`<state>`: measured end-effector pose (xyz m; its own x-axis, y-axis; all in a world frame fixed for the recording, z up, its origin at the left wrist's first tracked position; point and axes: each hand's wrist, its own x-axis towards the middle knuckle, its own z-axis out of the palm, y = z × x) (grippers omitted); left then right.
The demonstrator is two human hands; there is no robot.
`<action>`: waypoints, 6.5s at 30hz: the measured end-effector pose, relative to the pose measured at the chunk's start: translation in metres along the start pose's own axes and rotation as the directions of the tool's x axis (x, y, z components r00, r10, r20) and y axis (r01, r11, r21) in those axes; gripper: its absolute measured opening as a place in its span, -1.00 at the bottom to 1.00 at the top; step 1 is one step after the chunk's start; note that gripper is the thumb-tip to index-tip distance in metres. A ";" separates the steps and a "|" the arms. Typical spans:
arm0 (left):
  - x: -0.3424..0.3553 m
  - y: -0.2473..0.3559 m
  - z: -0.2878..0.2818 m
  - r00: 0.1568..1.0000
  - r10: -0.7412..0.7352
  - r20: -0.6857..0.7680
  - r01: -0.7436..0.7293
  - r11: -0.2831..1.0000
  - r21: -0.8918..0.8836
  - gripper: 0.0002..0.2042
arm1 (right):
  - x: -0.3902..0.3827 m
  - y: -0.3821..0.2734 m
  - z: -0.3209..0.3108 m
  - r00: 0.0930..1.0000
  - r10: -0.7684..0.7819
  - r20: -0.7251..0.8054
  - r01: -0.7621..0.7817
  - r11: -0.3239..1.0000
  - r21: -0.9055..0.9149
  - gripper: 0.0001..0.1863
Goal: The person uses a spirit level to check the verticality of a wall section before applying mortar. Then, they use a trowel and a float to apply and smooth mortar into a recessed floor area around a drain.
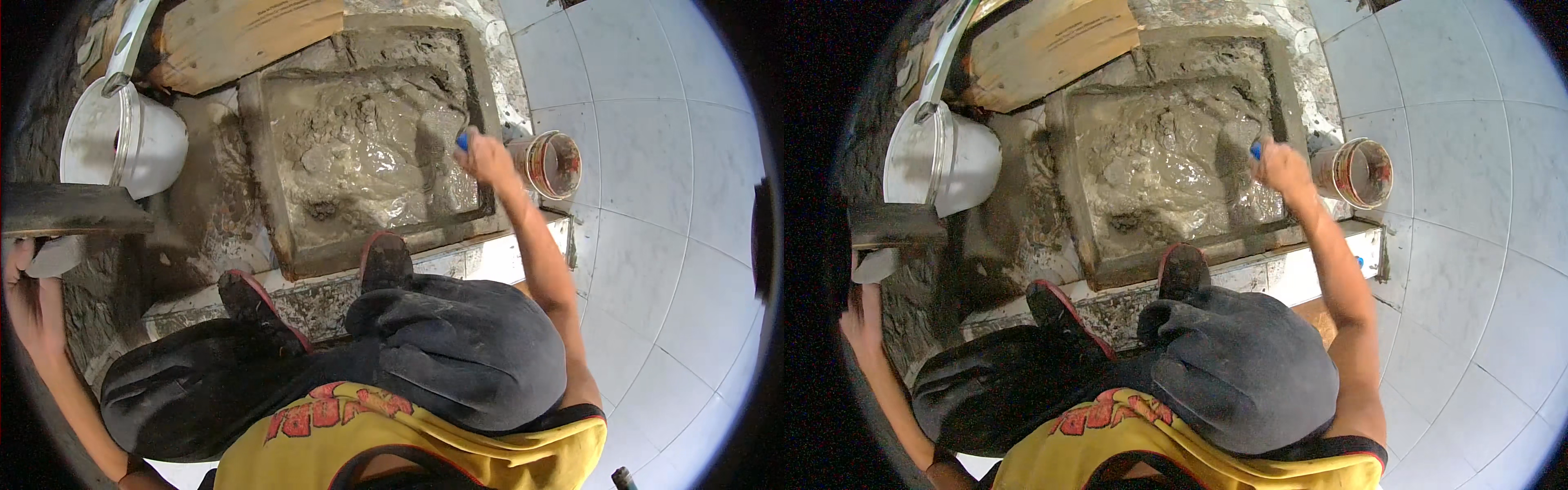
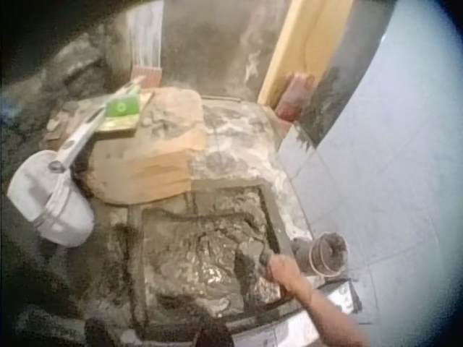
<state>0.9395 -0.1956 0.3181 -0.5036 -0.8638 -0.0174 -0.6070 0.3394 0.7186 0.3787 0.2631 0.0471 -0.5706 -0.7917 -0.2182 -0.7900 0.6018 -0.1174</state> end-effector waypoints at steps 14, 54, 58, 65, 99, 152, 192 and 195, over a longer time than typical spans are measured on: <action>-0.004 0.006 -0.020 0.996 -0.090 -0.024 0.088 0.994 -0.072 -0.58 | 0.128 -0.016 0.009 0.960 0.033 0.278 0.024 0.980 -0.198 -0.75; 0.012 0.057 0.043 0.992 0.047 0.118 -0.011 0.956 -0.294 -0.94 | 0.056 -0.006 0.095 0.882 0.469 0.055 -0.461 0.832 0.309 -0.57; 0.008 0.062 0.041 0.948 0.240 0.209 -0.257 0.965 0.056 -0.93 | 0.015 -0.040 0.067 0.906 0.363 0.219 -0.416 0.862 0.290 -0.56; 0.010 0.051 0.039 0.980 0.146 0.133 -0.131 0.985 -0.114 -0.92 | 0.022 -0.022 0.051 0.823 0.536 0.190 -0.564 0.726 0.394 -0.53; 0.006 0.048 0.026 0.996 0.044 0.072 -0.021 0.957 -0.290 -0.91 | 0.093 0.051 0.098 0.813 0.540 0.219 -0.575 0.682 0.453 -0.51; 0.011 0.042 0.026 0.996 0.008 0.090 -0.004 0.999 -0.049 -0.76 | 0.141 0.008 -0.066 0.942 0.037 0.334 0.121 0.889 -0.441 -0.75; 0.010 0.064 0.043 0.974 0.180 0.134 -0.146 0.962 -0.229 -0.95 | 0.032 -0.017 0.059 0.817 0.565 0.118 -0.553 0.709 0.438 -0.43; 0.014 0.062 0.044 0.992 0.022 0.127 0.048 0.854 -0.517 -0.96 | 0.053 -0.001 0.064 0.817 0.571 0.077 -0.528 0.688 0.498 -0.43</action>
<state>0.8677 -0.1704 0.3315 -0.5908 -0.8018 -0.0904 -0.2247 0.0559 0.9728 0.3641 0.2274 -0.0266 -0.9005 -0.2950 -0.3195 -0.1310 0.8845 -0.4477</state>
